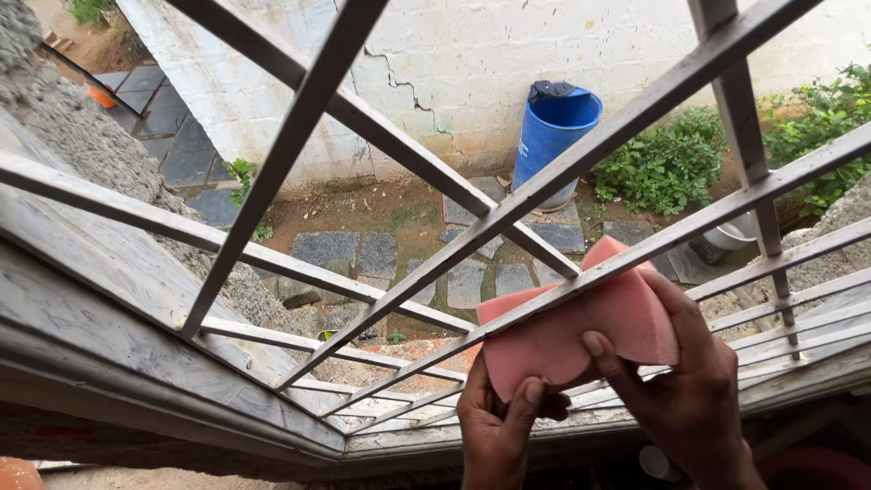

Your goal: The person uses a pink sanding block to sand the metal bars of a window grille. They move the block along the bars, adjusting grip and position to reach different sections of the grille.

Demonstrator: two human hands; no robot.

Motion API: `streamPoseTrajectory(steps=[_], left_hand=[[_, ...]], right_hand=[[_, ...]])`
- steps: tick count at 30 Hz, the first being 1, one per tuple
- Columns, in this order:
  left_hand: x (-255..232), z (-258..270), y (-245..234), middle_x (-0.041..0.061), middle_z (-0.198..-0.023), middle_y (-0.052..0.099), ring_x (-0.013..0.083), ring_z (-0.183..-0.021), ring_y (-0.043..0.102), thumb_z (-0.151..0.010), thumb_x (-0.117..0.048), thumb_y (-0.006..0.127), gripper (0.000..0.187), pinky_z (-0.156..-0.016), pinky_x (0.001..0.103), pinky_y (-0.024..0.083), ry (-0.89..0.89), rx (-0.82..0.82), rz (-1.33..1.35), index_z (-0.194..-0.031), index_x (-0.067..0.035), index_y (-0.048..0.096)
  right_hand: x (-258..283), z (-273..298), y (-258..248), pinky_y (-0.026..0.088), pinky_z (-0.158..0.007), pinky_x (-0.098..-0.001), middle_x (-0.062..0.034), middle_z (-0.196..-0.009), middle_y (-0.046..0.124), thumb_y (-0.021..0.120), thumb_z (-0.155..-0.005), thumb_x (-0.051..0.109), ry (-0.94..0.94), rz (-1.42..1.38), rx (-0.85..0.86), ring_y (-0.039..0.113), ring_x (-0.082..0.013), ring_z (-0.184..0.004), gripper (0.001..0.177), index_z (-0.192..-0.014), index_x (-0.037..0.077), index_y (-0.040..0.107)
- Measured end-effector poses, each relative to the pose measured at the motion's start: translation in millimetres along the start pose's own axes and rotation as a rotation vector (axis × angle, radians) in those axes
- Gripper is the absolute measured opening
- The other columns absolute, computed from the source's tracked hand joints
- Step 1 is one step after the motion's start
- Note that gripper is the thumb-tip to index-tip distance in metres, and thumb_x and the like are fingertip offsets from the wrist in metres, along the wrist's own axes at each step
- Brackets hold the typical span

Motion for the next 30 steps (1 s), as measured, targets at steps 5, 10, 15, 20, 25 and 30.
streamPoseTrajectory(steps=[5,10,15,20,25,30], left_hand=[[7.4,1.8,10.4,0.012,-0.099,0.075,0.0156,-0.085,0.075,-0.095,-0.017,0.073,0.053,-0.074,0.030,0.064,-0.046,0.110,-0.092,-0.137,0.006,0.053],[7.4,5.5,13.9,0.011,-0.102,0.073,0.0144,-0.081,0.071,-0.096,-0.021,0.072,0.053,-0.072,0.029,0.061,-0.118,0.156,-0.091,-0.138,0.005,0.054],[-7.5,3.7,8.2,0.012,-0.100,0.073,0.0157,-0.081,0.073,-0.096,-0.022,0.071,0.046,-0.071,0.031,0.062,-0.033,0.121,-0.120,-0.129,0.007,0.057],[-14.1,11.6,4.1,0.013,-0.093,0.074,0.0191,-0.080,0.075,-0.093,-0.028,0.073,0.051,-0.070,0.031,0.062,-0.044,0.097,-0.193,-0.125,0.010,0.060],[-22.7,13.7,-0.8,0.014,-0.108,0.079,0.0185,-0.101,0.077,-0.091,-0.038,0.079,0.076,-0.088,0.030,0.060,0.115,0.202,-0.379,-0.146,0.007,0.050],[-20.8,6.5,-9.3,0.018,-0.120,0.069,0.0243,-0.113,0.071,-0.082,-0.045,0.085,0.086,-0.095,0.036,0.059,0.487,0.203,-0.602,-0.145,0.003,0.053]], right_hand=[[-20.3,7.3,-13.9,0.063,-0.071,-0.0375,-0.0180,-0.093,0.078,0.082,-0.079,0.022,0.259,0.145,0.101,0.079,-0.0257,-0.083,0.066,-0.136,0.002,0.058],[-20.5,11.2,-16.3,0.062,-0.069,-0.0359,-0.0177,-0.096,0.077,0.081,-0.080,0.022,0.268,0.121,0.095,0.079,-0.0241,-0.084,0.066,-0.139,0.003,0.057],[-6.0,-2.3,-7.1,0.064,-0.072,-0.0332,-0.0159,-0.101,0.077,0.079,-0.083,0.019,0.184,-0.016,0.072,0.079,-0.0222,-0.089,0.064,-0.140,0.002,0.056],[5.8,1.0,-5.3,0.062,-0.082,-0.0323,-0.0167,-0.113,0.074,0.080,-0.083,0.016,0.063,-0.069,0.004,0.075,-0.0220,-0.102,0.067,-0.141,0.000,0.053],[-19.3,18.0,-7.7,0.060,-0.086,-0.0311,-0.0146,-0.118,0.073,0.080,-0.080,0.015,0.209,-0.156,0.027,0.072,-0.0184,-0.108,0.072,-0.144,0.001,0.052],[-46.9,46.6,-24.6,0.056,-0.097,-0.0350,-0.0165,-0.134,0.064,0.081,-0.075,0.013,0.337,-0.382,-0.035,0.064,-0.0206,-0.122,0.081,-0.147,-0.003,0.048]])
Point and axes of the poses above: each hand's wrist, its own z-axis away from the middle knuckle, its own y-axis out of the palm, x = y × z, the point moved 4 cm from there along -z, towards the middle knuckle
